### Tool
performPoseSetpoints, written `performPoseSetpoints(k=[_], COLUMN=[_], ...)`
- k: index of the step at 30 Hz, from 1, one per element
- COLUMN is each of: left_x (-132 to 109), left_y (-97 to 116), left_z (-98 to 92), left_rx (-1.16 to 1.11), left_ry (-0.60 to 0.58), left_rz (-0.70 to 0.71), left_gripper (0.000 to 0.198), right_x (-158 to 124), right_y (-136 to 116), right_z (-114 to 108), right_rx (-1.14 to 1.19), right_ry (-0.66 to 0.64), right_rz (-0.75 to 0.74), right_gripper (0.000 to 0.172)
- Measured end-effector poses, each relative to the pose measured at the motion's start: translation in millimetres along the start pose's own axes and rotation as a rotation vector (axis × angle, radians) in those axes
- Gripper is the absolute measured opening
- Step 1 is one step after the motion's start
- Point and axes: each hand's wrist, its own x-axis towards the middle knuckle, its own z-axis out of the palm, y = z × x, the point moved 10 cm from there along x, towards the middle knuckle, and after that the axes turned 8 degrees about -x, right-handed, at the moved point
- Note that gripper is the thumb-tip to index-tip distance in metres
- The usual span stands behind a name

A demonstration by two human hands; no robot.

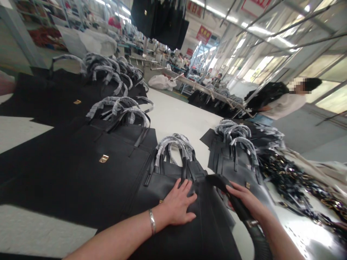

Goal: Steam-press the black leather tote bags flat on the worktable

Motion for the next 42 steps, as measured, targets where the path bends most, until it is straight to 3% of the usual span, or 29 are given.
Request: performPoseSetpoints(k=[4, 8, 13, 16, 19, 22, 27, 31, 37, 42], left_x=[0.2, -0.6, -1.8, -1.8, -1.4, -1.9, -5.5, -5.4, -10.0, -34.3], left_y=[0.4, 2.0, 3.2, 2.6, 2.8, 3.8, 12.4, 26.6, 32.9, 38.8], left_z=[0.0, -2.2, -5.4, -4.0, -1.7, -4.2, -13.5, -3.1, 10.8, 10.1], left_rx=[0.014, 0.025, 0.047, 0.063, 0.074, 0.092, 0.167, 0.218, 0.304, 0.217], left_ry=[-0.004, -0.004, 0.031, 0.054, 0.066, 0.086, 0.121, 0.099, 0.156, 0.169], left_rz=[0.008, 0.015, 0.013, 0.014, 0.026, 0.024, 0.038, 0.135, 0.125, 0.107], left_gripper=[0.065, 0.065, 0.063, 0.061, 0.06, 0.059, 0.053, 0.04, 0.037, 0.047], right_x=[22.0, 38.4, -9.4, -36.9, -37.8, -21.7, -19.8, -24.0, 5.0, -21.2], right_y=[2.1, -12.3, -3.3, 17.1, 28.3, 20.3, 14.5, 19.5, -16.0, -23.0], right_z=[19.0, 15.1, 5.0, 22.5, 47.5, 60.4, 57.2, 55.1, 76.7, 88.3], right_rx=[0.007, 0.025, 0.018, -0.022, -0.045, -0.021, -0.009, -0.034, -0.056, -0.108], right_ry=[-0.02, 0.068, -0.032, -0.167, -0.235, -0.189, -0.168, -0.201, -0.205, -0.244], right_rz=[-0.005, -0.059, -0.006, 0.067, 0.106, 0.058, 0.023, 0.07, -0.036, -0.039], right_gripper=[0.035, 0.043, 0.055, 0.059, 0.061, 0.062, 0.058, 0.054, 0.05, 0.065])
